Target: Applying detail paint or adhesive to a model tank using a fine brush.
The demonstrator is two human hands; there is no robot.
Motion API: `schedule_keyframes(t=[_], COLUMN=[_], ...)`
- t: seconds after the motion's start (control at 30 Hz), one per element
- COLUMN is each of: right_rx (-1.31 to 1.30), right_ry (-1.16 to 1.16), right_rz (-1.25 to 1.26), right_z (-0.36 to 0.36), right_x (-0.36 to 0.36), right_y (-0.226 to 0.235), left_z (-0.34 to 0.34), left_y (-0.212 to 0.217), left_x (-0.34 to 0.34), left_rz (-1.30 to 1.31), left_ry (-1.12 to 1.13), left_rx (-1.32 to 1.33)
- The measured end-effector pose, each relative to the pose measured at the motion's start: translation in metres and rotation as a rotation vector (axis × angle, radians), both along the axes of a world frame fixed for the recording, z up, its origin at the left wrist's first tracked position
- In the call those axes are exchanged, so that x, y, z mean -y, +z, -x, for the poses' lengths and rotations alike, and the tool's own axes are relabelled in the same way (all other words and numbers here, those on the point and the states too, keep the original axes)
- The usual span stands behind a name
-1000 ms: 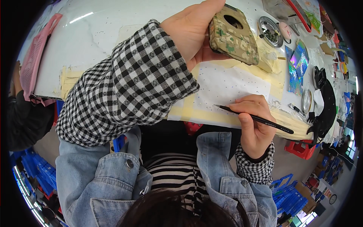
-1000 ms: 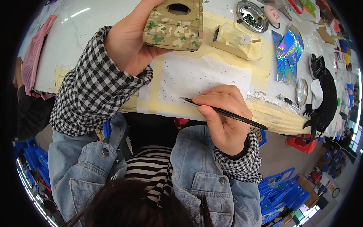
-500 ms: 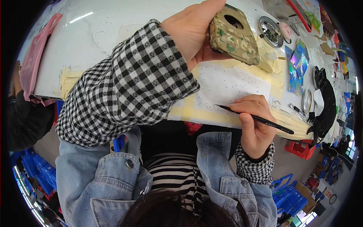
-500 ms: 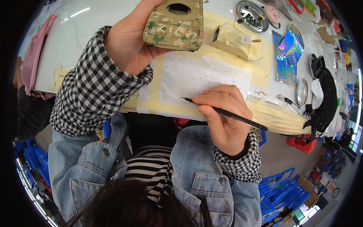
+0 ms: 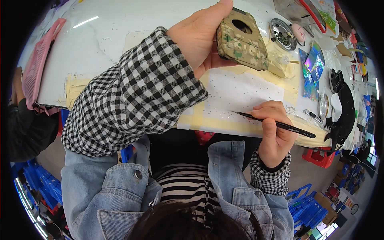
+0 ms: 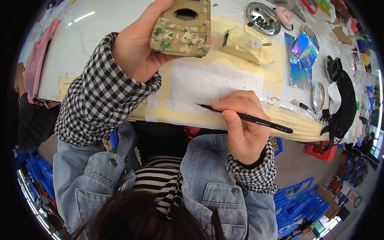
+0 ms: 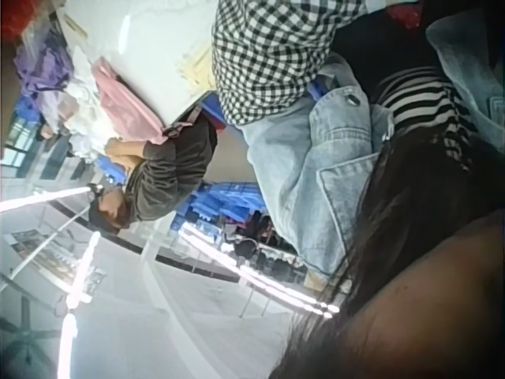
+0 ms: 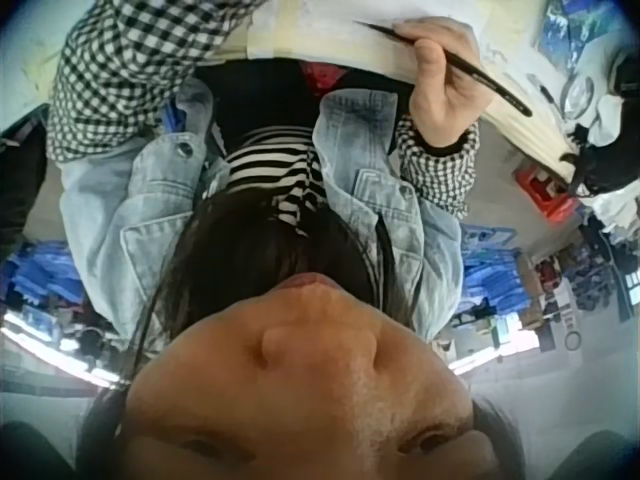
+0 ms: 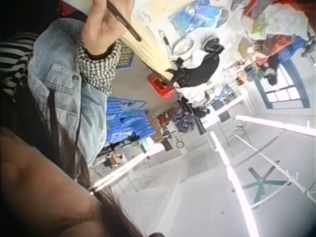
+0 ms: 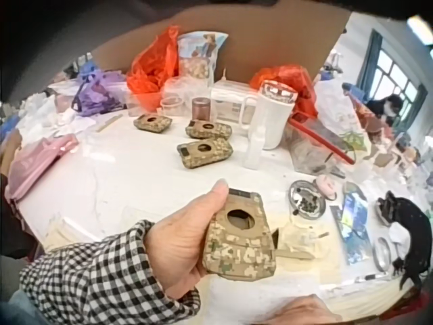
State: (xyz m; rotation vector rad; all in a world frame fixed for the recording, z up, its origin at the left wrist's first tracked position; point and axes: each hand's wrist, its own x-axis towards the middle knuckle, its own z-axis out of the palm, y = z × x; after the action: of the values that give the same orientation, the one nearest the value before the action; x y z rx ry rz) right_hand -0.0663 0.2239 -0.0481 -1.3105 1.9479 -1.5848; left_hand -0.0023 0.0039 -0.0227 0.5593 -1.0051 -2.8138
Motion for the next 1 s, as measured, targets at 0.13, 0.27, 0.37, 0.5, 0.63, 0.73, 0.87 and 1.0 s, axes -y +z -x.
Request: schedule_keyframes(t=[0.13,0.27,0.37,0.5,0.63,0.73,0.87,1.0], right_rx=[0.105,0.127,0.096,0.061,0.082,0.092,-0.033,0.092], right_ry=[-0.061,-0.081,-0.055,-0.025,-0.004,0.045,0.083,0.063], right_rz=[0.102,0.223,0.316,0.416,0.4,0.33,0.276,0.311], right_z=[0.005,0.014,0.021,0.024,0.019,0.02,0.025,0.021], right_x=[-0.001,0.004,0.013,0.027,0.041,0.045,0.046,0.046], right_y=[0.003,0.016,0.03,0.044,0.052,0.056,0.055,0.056], left_z=[-0.003,-0.006,-0.005,-0.005,-0.007,-0.006,-0.007,-0.008], left_y=[0.003,0.002,-0.001,0.01,0.011,0.01,0.008,0.007], left_x=[-0.005,-0.008,-0.006,-0.01,-0.011,-0.009,-0.01,-0.009], left_rz=[0.18,0.208,0.14,0.043,0.0,-0.019,-0.041,-0.032], left_ry=[0.051,0.064,0.028,-0.055,-0.101,-0.138,-0.133,-0.134], left_rx=[0.019,0.034,0.024,0.028,0.027,0.002,0.003,0.005])
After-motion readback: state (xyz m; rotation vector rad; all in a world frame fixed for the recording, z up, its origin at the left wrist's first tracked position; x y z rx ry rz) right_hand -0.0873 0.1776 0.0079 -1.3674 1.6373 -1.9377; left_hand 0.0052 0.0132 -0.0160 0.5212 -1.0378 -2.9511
